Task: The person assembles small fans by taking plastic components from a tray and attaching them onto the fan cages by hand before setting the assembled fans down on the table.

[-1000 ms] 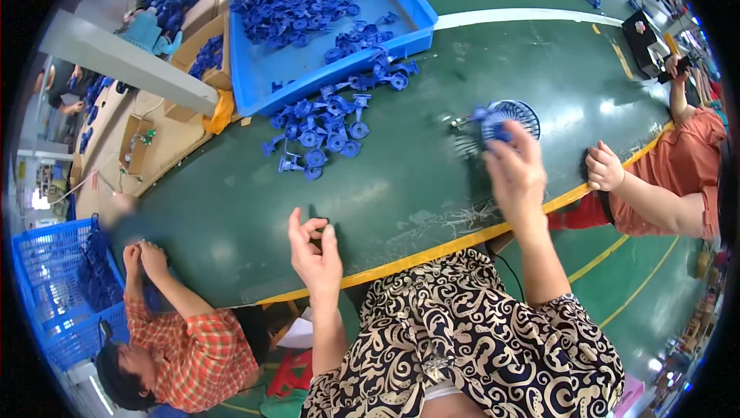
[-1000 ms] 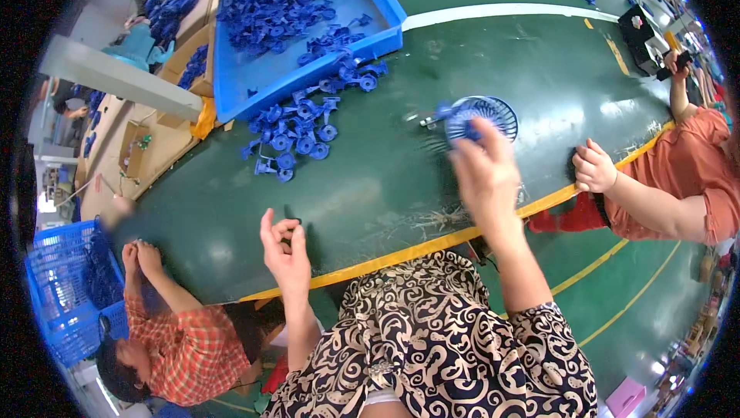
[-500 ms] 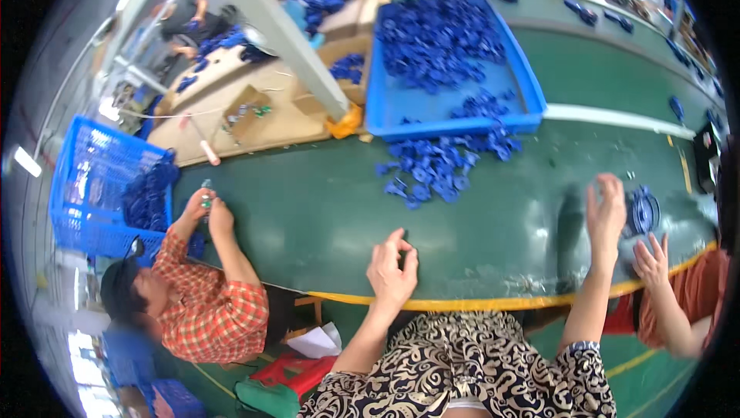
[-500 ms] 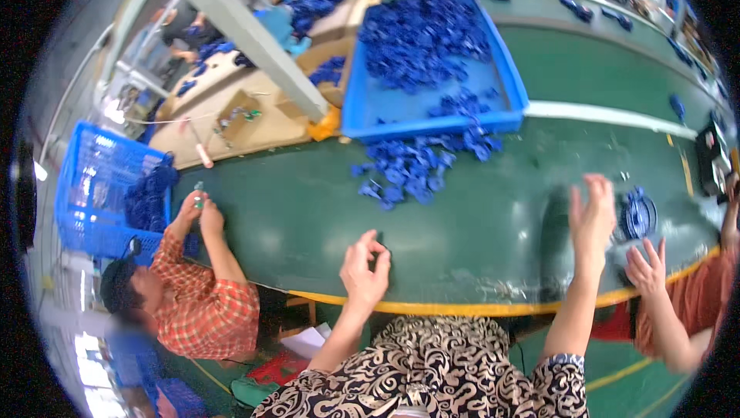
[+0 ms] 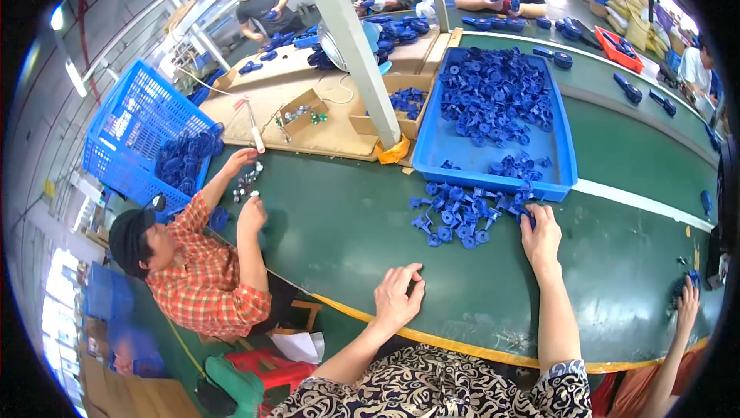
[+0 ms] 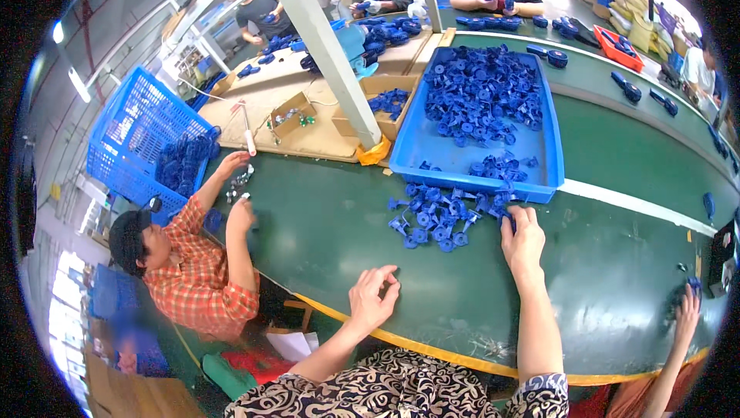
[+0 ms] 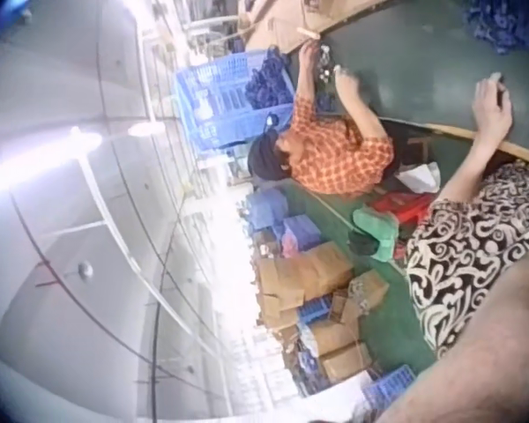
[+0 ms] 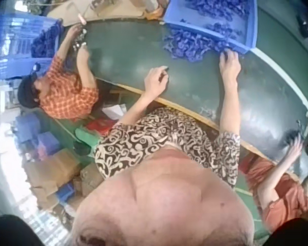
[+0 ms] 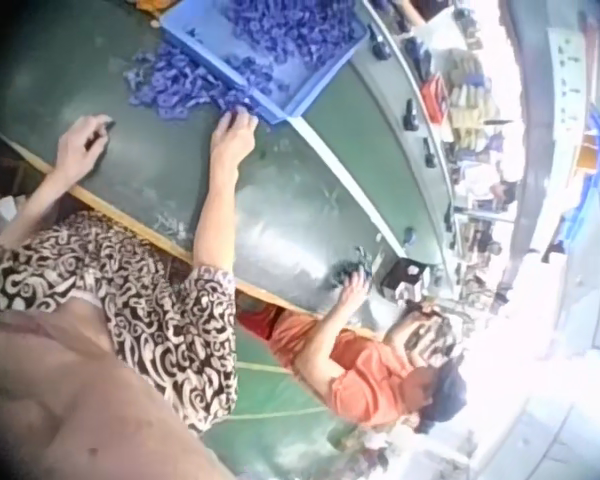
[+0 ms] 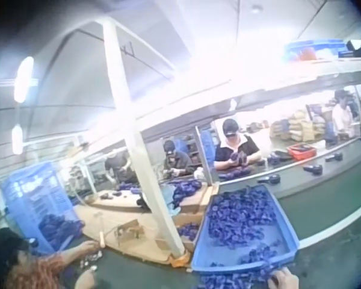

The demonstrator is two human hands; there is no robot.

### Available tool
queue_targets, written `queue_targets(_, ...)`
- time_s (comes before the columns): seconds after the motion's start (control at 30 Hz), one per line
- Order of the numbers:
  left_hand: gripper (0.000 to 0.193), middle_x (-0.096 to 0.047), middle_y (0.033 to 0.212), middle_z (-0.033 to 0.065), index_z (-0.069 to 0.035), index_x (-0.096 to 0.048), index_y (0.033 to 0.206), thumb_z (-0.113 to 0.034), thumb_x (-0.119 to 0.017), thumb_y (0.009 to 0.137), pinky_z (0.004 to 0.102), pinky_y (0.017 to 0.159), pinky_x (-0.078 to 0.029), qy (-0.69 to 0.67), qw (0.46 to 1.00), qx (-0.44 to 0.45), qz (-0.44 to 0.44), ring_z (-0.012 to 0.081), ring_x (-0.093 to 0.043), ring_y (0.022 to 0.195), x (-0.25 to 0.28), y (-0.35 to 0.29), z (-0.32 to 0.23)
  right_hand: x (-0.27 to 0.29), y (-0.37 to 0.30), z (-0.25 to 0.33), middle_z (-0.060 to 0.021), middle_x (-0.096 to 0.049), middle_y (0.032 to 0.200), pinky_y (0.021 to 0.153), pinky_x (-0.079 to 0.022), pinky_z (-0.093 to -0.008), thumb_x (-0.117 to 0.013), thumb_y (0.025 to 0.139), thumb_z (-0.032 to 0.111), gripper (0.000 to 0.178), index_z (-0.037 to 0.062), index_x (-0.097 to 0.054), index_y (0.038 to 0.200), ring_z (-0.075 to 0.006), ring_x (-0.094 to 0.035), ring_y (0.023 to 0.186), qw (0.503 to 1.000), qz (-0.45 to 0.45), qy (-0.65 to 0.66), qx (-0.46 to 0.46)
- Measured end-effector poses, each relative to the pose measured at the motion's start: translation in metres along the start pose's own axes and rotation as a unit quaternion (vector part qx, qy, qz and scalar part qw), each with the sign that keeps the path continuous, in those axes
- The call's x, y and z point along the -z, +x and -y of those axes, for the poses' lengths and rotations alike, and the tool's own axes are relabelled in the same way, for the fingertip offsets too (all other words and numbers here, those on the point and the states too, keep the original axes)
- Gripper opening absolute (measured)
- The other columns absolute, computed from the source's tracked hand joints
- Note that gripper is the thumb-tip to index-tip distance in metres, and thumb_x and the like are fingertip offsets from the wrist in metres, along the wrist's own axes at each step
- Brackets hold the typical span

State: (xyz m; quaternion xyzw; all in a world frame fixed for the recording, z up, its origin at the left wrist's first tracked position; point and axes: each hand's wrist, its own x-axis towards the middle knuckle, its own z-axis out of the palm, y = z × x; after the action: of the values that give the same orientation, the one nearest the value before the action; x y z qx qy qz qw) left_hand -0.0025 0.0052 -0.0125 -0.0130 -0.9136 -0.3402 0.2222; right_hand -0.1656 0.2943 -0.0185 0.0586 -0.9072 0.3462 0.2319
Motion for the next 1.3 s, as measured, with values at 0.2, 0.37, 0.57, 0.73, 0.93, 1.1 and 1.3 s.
queue_targets(0.2,0.03,-0.068,0.088,0.0027,-0.012,-0.069,0.115,-0.013,-0.073,0.085,0.0397,0.068,-0.055,0.043,0.999,-0.004,-0.014,0.0261,-0.066,0.08,0.0,0.006,0.003,-0.009,-0.003,0.002,-0.0136,-0.068,0.089,0.071,-0.056,-0.0398,-0.077,0.088,0.012,0.015,0.0033,-0.071,0.099,-0.0303,-0.07,0.077,0.997,-0.018,0.036,0.06)
queue_targets(0.37,0.029,-0.067,0.087,0.0022,-0.013,-0.068,0.112,-0.014,-0.074,0.084,0.0409,0.069,-0.055,0.034,0.999,0.014,-0.026,0.0262,-0.066,0.083,-0.006,0.006,0.003,-0.003,-0.008,0.0,-0.0119,-0.066,0.088,0.07,-0.055,-0.039,-0.072,0.095,0.012,0.028,0.0065,-0.069,0.122,-0.0265,-0.066,0.075,0.997,-0.018,0.034,0.061)
queue_targets(0.57,0.028,-0.065,0.086,0.0017,-0.012,-0.067,0.111,-0.012,-0.074,0.083,0.0414,0.069,-0.055,-0.007,0.999,0.003,-0.032,0.0261,-0.066,0.086,-0.008,0.001,0.009,-0.02,-0.014,-0.014,-0.02,-0.074,0.113,0.076,-0.058,-0.0453,-0.061,0.101,0.01,0.029,0.0076,-0.066,0.13,-0.0389,-0.073,0.091,0.988,-0.015,-0.015,0.154)
queue_targets(0.73,0.027,-0.065,0.085,0.0025,-0.011,-0.066,0.109,-0.011,-0.073,0.083,0.0418,0.069,-0.055,-0.011,0.999,0.007,-0.036,0.0264,-0.065,0.085,-0.011,0.001,0.009,-0.022,-0.019,-0.011,-0.0219,-0.074,0.112,0.073,-0.057,-0.0474,-0.06,0.102,0.011,0.036,0.01,-0.061,0.138,-0.0416,-0.073,0.088,0.994,-0.001,-0.052,0.099)
queue_targets(0.93,0.025,-0.065,0.085,0.0041,-0.009,-0.065,0.107,-0.01,-0.072,0.084,0.0427,0.07,-0.054,-0.014,0.999,-0.002,-0.043,0.027,-0.065,0.084,-0.012,0.001,0.008,-0.019,-0.014,-0.023,-0.0165,-0.073,0.092,0.068,-0.055,-0.0428,-0.07,0.099,0.02,0.04,0.0167,-0.063,0.138,-0.0319,-0.071,0.076,0.996,-0.036,-0.02,0.083)
queue_targets(1.1,0.022,-0.065,0.086,0.0047,-0.009,-0.065,0.105,-0.01,-0.07,0.084,0.044,0.07,-0.053,-0.01,0.998,-0.013,-0.052,0.0277,-0.064,0.084,-0.014,0.0,0.009,-0.025,-0.009,-0.04,-0.0113,-0.072,0.094,0.066,-0.053,-0.0335,-0.073,0.095,0.009,0.04,0.0076,-0.065,0.135,-0.0185,-0.06,0.066,0.991,-0.058,0.05,0.108)
queue_targets(1.3,0.021,-0.064,0.087,0.0062,-0.008,-0.064,0.104,-0.01,-0.069,0.084,0.0446,0.071,-0.053,0.029,0.997,-0.036,-0.068,0.0294,-0.063,0.086,-0.021,-0.002,0.012,-0.021,-0.006,-0.038,-0.0072,-0.066,0.093,0.065,-0.051,-0.0292,-0.074,0.092,0.002,0.041,0.0018,-0.066,0.132,-0.0131,-0.054,0.067,0.991,-0.05,0.092,0.078)
